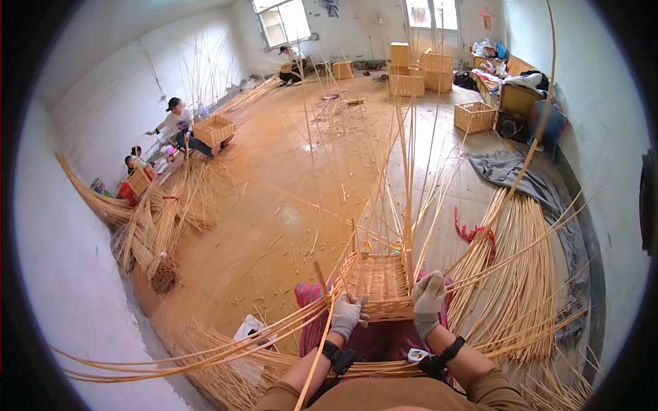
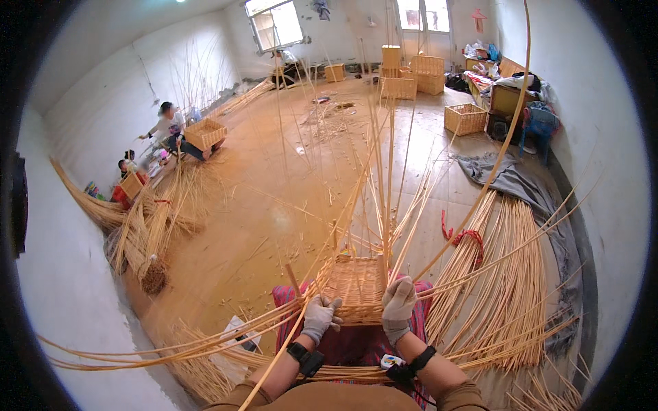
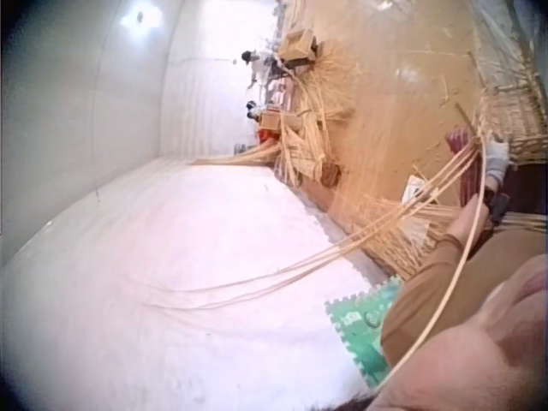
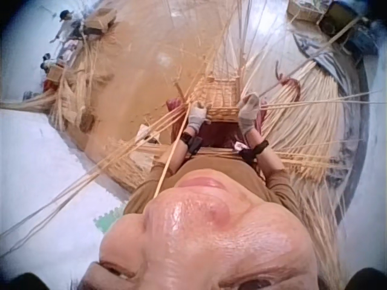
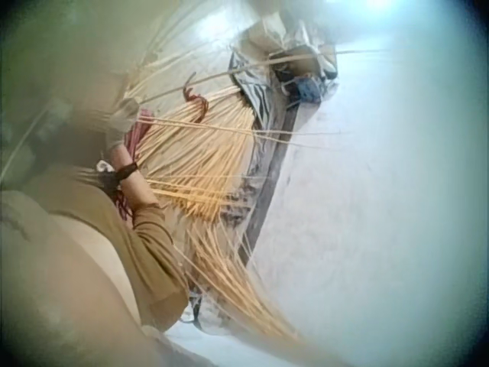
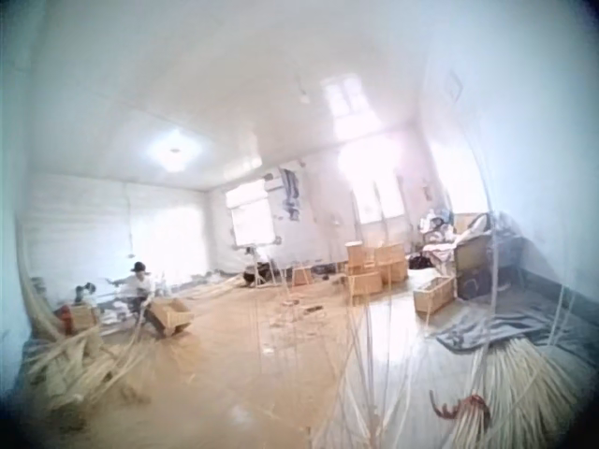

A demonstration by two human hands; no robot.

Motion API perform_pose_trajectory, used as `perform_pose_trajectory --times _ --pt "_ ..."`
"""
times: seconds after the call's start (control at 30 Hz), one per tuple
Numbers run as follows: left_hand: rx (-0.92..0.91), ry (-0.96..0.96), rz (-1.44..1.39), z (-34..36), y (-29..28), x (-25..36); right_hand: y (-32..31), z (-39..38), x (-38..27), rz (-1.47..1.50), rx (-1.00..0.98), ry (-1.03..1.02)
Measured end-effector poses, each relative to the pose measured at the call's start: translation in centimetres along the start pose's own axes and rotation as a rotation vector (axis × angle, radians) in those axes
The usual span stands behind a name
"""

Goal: Weaving a rectangular wicker basket from long willow or rattan strands.

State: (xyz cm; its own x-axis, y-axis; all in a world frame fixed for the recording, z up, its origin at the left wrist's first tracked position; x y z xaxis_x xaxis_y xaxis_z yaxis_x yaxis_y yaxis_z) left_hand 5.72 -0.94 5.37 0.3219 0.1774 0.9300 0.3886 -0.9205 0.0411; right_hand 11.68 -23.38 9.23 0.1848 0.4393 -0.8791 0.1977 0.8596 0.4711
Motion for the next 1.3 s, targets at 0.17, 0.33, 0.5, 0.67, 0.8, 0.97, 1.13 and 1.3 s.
perform_pose_trajectory --times 0.17,0.33,0.5,0.67,0.8,0.97,1.13,1.3 --pt "-0.039 0.044 0.032 -1.3 -0.2 0.4 -0.3 -2.1 -3.2 0.244 -0.115 0.107" --pt "-0.164 0.002 -0.032 -0.3 -0.8 -0.6 -3.9 -7.2 -2.4 -0.960 -0.227 0.400" --pt "-0.136 -0.016 -0.007 -0.7 -0.8 0.1 -2.8 -13.8 -1.0 -1.498 -1.181 0.154" --pt "-0.071 0.043 0.144 -1.7 -0.6 1.5 -5.3 -14.2 -1.0 -1.638 -1.219 0.185" --pt "-0.089 0.035 0.178 -2.7 -0.5 2.2 -6.5 -14.2 -1.1 -1.590 -1.216 0.166" --pt "0.036 0.438 0.040 -4.4 -0.2 1.6 -1.6 -11.4 -8.9 -1.062 -1.083 -0.299" --pt "0.028 1.114 0.338 -9.3 3.7 6.4 3.0 -2.6 -19.2 -1.489 -0.446 -1.007" --pt "-0.462 -0.109 0.424 -3.8 7.8 4.6 -4.1 4.8 -15.8 -1.613 -0.636 -0.810"
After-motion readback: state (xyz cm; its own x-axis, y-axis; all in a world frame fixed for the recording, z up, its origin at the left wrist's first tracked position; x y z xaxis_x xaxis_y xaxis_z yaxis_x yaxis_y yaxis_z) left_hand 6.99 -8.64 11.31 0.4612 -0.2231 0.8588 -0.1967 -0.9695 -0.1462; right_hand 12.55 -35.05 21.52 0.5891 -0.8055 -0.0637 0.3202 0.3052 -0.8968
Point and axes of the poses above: each hand's wrist, its own z-axis towards the middle knuckle, its own y-axis out of the palm, x = y × z, the point moved 5 cm from there along z, towards the middle knuckle, and after that the axes turned 6 degrees about y, right-handed, at the moved point
